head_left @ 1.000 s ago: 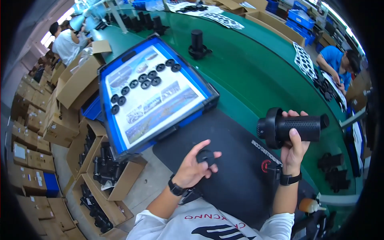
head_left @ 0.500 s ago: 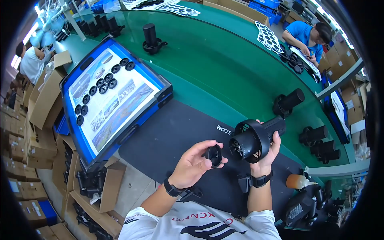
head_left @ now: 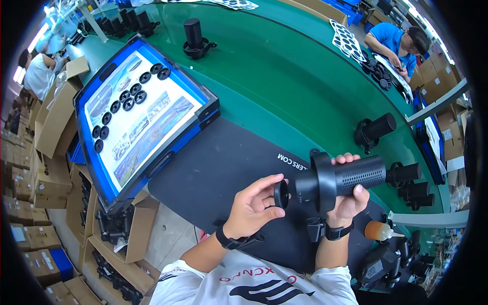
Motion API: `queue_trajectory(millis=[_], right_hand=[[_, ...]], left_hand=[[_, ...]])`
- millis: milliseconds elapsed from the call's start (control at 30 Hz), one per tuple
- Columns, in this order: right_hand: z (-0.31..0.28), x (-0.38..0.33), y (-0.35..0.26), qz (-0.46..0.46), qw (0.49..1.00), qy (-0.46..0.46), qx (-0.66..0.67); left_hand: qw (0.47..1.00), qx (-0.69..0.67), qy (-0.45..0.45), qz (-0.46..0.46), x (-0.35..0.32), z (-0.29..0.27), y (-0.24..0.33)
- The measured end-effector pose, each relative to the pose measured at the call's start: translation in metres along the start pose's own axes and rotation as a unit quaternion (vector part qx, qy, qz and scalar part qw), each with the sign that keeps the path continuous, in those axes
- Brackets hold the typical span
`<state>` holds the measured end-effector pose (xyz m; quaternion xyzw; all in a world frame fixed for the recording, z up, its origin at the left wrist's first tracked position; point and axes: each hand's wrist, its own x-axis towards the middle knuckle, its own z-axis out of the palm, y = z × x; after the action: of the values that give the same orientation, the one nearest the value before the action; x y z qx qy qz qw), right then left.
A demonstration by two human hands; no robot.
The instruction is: The person picks up a black cap from a tray, fits it onto the end of a black handle, and presses it into place. They set the assembled unit onto the green workbench and repeat the process with another handle.
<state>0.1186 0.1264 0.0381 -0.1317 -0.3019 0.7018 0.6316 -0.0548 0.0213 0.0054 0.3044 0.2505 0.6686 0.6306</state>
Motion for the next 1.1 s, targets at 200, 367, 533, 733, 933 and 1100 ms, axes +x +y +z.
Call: queue_trajectory(millis=[200,367,533,733,933,1100], right_hand=[[0.002,-0.003,0.006,-0.002,0.999,-0.037,-0.005],[-0.001,-0.002,0.006,0.002,0.999,-0.052,0.017],[-0.003,-0.001,0.001,0.025,0.997,-0.04,0.056],[-0.002,-0.002,0.003,0.024,0.997,-0.061,0.042],[0.0,-0.006,0.007,0.01,0.996,-0.083,0.036],[-0.008,-0.01,0.008,-0.015,0.993,-0.108,0.051]], left_hand=[[0.992,0.096,0.01,0.084,0.003,0.01,-0.004],[0.983,0.145,0.014,0.107,0.003,0.011,-0.004],[0.984,0.147,0.013,0.104,0.002,0.012,-0.001],[0.982,0.156,0.015,0.104,0.002,0.013,-0.001],[0.97,0.193,0.031,0.145,0.002,0.013,-0.003],[0.945,0.288,0.028,0.152,-0.002,0.016,0.003]])
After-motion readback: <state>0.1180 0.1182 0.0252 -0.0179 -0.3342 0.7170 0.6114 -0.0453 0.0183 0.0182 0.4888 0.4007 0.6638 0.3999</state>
